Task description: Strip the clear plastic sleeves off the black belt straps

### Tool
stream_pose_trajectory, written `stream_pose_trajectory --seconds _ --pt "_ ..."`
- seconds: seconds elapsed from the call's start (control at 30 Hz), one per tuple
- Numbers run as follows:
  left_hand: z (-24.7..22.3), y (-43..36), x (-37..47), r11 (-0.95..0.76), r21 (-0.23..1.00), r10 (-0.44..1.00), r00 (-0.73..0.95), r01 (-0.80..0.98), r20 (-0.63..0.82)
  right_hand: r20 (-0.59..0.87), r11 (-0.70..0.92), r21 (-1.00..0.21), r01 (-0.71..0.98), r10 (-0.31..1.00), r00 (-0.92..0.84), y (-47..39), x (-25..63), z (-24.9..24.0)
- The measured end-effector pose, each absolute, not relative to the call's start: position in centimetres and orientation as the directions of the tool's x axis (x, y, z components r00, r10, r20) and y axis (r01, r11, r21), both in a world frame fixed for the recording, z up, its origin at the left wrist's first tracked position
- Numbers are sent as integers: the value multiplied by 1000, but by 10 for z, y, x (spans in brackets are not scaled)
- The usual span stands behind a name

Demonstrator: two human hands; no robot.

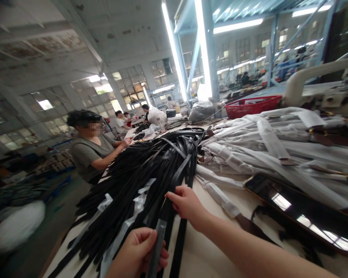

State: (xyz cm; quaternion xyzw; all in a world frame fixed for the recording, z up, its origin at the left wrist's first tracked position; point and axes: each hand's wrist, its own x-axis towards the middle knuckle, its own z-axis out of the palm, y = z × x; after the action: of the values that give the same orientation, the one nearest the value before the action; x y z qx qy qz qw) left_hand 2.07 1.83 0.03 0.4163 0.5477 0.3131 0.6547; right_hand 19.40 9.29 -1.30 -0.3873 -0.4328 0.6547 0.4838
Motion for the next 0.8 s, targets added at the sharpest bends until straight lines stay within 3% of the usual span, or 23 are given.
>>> stream_pose_trajectory --seconds 0.1,0.27,0.4,0.5,0.67,0.8 --pt "-2 19 21 436 899 887 156 33 -436 20 -62 -970 -236 944 -329 77 185 -10" --pt "3 15 25 400 916 904 149 38 -401 -63 -226 -945 -236 833 -549 64 185 -6" --pt "6 13 27 415 908 896 149 61 -419 -111 -301 -860 -412 899 -424 78 195 -6" --pt "2 15 26 414 909 902 114 40 -416 -96 -234 -897 -375 931 -351 82 193 -7" --pt "-5 19 23 358 934 930 85 6 -357 55 -64 -974 -218 865 -500 64 176 -12" --pt "-5 17 21 347 937 931 107 32 -349 -33 -217 -929 -299 854 -519 68 186 -7"
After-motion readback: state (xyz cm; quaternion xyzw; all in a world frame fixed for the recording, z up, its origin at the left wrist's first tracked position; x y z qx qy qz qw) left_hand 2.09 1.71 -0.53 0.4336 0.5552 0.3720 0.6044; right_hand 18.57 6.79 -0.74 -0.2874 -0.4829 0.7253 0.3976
